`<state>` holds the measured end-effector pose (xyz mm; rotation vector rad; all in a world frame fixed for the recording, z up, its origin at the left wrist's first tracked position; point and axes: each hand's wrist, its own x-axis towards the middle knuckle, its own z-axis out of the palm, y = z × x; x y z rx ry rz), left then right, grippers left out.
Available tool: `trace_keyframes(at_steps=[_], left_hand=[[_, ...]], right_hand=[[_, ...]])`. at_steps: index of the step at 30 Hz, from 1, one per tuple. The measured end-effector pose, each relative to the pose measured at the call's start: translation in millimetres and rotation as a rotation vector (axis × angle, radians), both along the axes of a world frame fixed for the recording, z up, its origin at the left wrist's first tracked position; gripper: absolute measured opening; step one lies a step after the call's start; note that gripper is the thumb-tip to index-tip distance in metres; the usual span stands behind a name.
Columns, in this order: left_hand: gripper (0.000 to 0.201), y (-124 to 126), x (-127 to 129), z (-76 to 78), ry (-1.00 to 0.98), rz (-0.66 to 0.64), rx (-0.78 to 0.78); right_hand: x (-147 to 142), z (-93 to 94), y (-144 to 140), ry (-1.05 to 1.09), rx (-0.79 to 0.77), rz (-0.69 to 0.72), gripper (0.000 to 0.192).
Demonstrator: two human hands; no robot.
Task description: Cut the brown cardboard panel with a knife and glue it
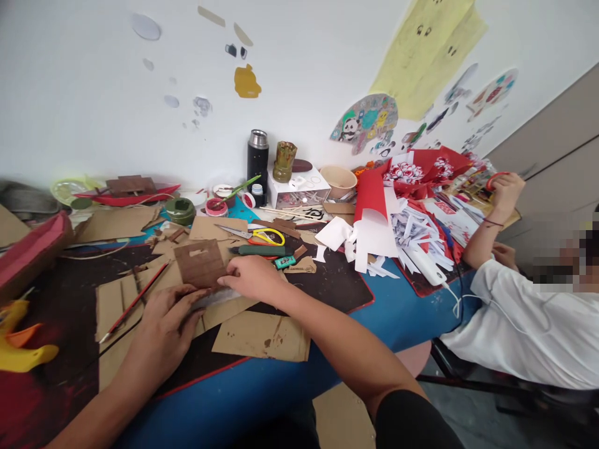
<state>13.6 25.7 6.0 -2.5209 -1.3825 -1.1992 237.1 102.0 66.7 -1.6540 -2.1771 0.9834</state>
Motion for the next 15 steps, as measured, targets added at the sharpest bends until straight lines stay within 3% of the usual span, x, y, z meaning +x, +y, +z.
trace_keyframes(at_steps=[7, 10, 12, 15], left_hand=[[0.030, -1.1, 1.3, 2.3, 0.044, -0.049, -0.056], [0.022, 0.8, -3.9, 10.8, -0.027, -0.047, -0.124], [0.023, 7.1, -10.2, 25.0, -0.165, 0.042, -0.175], [0.044, 25.3, -17.9, 55.7, -0.407, 0.337, -0.350]], right_hand=[[3.4, -8.0, 5.4, 0.288, 0.029, -0.123, 0.028], [2.4, -4.2, 9.5, 0.423, 0.033, -0.149, 0.031], [1.2, -0.2, 12.0, 0.481, 0.021, -0.139, 0.033], [-0.9, 4.4, 14.7, 0.539, -0.035, -0.065, 0.036]])
